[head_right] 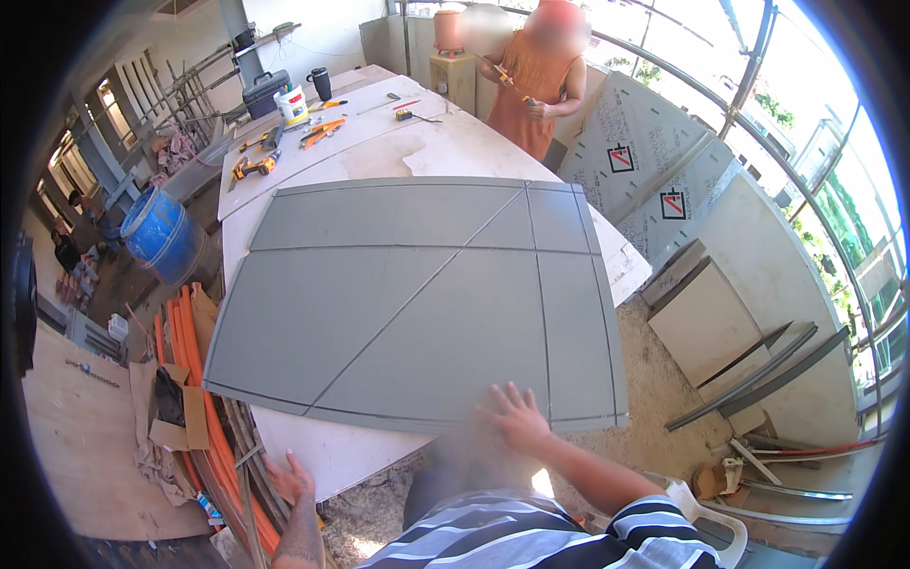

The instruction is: The person scores and cuts a large grey panel using a utility knife and a metal straight edge. They then brush the surface and align a metal strip along the cut lines while a coworker measures and marks the panel.

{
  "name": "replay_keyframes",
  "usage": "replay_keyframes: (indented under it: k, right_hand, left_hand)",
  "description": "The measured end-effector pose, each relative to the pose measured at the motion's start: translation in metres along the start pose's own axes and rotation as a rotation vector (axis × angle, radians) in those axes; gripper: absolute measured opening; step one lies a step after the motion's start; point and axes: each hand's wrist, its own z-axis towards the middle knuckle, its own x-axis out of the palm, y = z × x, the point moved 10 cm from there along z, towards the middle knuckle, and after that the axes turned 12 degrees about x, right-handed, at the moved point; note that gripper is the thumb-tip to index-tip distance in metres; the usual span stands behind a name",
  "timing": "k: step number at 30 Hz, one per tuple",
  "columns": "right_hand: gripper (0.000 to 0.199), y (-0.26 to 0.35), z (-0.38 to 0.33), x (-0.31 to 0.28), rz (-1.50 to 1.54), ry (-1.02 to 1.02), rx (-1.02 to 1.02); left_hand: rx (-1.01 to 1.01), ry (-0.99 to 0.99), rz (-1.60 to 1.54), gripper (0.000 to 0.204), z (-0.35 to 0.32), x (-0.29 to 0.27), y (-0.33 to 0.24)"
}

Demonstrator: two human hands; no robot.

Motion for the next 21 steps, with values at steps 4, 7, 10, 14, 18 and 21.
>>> replay_keyframes:
  k: [4,7,10,14,18,21]
  right_hand:
    - [0.091,-0.062,0.018,-0.02,-0.062,0.088,0.185]
    - [0.093,-0.16,0.017,-0.025,-0.132,0.007,0.537]
    - [0.1,-0.171,0.003,-0.036,-0.007,-0.039,0.593]
    - [0.095,-0.134,-0.02,-0.004,0.261,-0.228,0.472]
    - [0.074,-0.068,-0.052,0.083,0.605,-0.243,0.424]
    - [0.06,-0.006,-0.06,0.147,0.713,0.207,0.193]
  left_hand:
    - [-0.023,-0.071,0.043,0.09,-0.001,-0.01,-0.001]
    - [-0.032,-0.112,0.052,0.091,-0.004,-0.006,-0.002]
    - [-0.015,-0.115,0.059,0.091,0.001,-0.006,0.001]
    - [-0.027,-0.045,0.077,0.089,-0.002,0.004,0.009]
    - [-0.021,0.062,0.02,0.083,0.002,0.0,-0.014]
    - [-0.049,0.066,0.045,0.082,-0.001,-0.007,-0.018]
